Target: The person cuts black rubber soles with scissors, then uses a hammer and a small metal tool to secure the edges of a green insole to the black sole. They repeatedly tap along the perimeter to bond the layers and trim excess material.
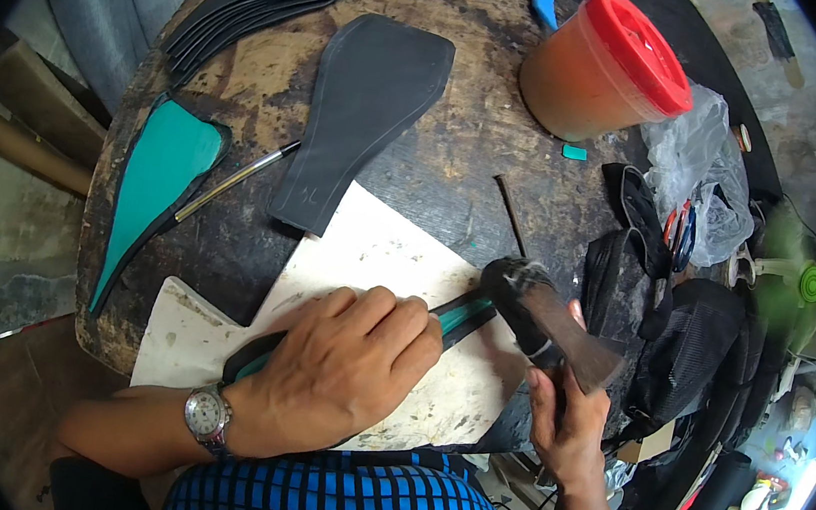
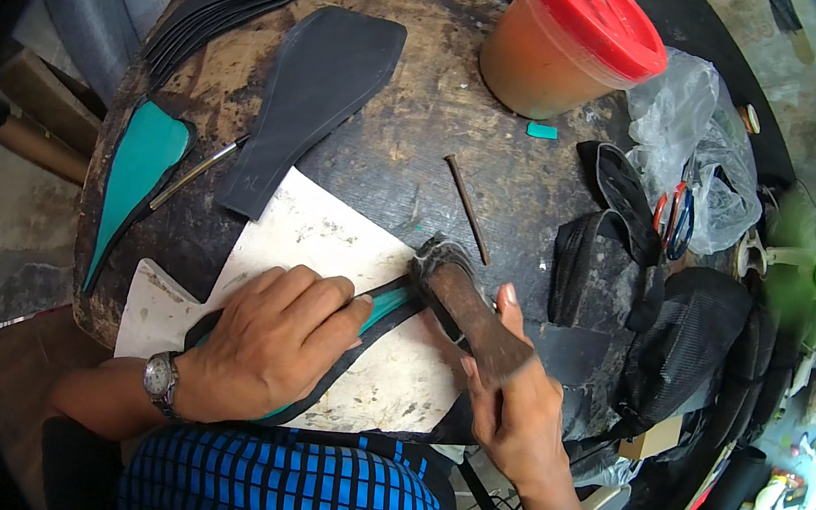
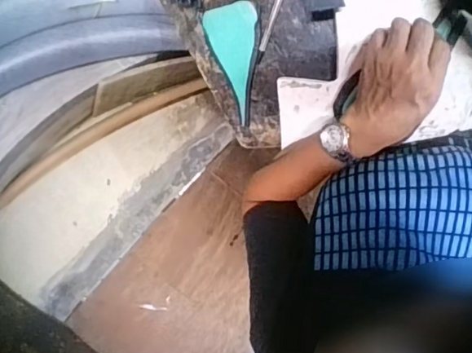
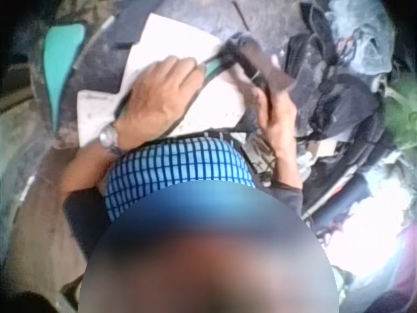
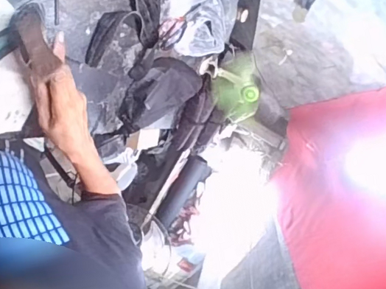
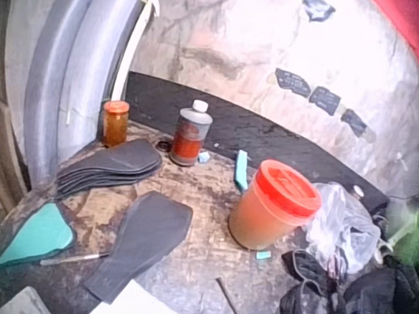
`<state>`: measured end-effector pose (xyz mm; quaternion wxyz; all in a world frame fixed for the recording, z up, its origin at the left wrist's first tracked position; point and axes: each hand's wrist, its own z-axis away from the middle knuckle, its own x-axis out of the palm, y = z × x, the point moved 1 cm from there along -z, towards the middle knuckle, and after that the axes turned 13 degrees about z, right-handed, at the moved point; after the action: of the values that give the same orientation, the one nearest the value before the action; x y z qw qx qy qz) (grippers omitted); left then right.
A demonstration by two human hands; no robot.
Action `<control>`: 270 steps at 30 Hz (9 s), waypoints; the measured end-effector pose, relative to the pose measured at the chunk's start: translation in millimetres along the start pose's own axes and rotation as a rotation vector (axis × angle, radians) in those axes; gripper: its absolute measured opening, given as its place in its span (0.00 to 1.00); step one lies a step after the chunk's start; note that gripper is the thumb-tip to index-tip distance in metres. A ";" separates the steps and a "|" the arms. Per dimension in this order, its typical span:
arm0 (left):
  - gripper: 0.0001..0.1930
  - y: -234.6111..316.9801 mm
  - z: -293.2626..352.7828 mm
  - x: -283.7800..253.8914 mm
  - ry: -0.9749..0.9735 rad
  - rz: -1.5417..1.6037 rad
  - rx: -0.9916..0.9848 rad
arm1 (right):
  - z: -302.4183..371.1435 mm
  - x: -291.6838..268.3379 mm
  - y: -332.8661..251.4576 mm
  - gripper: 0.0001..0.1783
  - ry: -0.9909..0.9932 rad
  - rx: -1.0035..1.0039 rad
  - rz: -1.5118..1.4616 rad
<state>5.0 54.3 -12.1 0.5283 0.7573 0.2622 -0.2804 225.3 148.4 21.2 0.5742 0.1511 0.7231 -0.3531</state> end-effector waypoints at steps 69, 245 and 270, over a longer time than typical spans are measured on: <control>0.19 14.9 20.7 6.2 0.016 0.163 -0.117 | 30.8 -6.9 -4.1 0.25 -0.107 0.118 -0.148; 0.14 5.8 46.4 -26.2 0.028 0.246 -0.370 | -6.3 65.1 -44.1 0.08 0.352 -0.139 -0.618; 0.15 -1.8 47.7 -19.0 0.058 0.134 -0.105 | -8.1 68.1 -52.7 0.08 0.297 -0.174 -0.644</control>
<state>-16.7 7.8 -13.5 0.5772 0.7520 0.2406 -0.2083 166.4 104.0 -24.1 0.3328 -0.0844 0.8365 -0.4271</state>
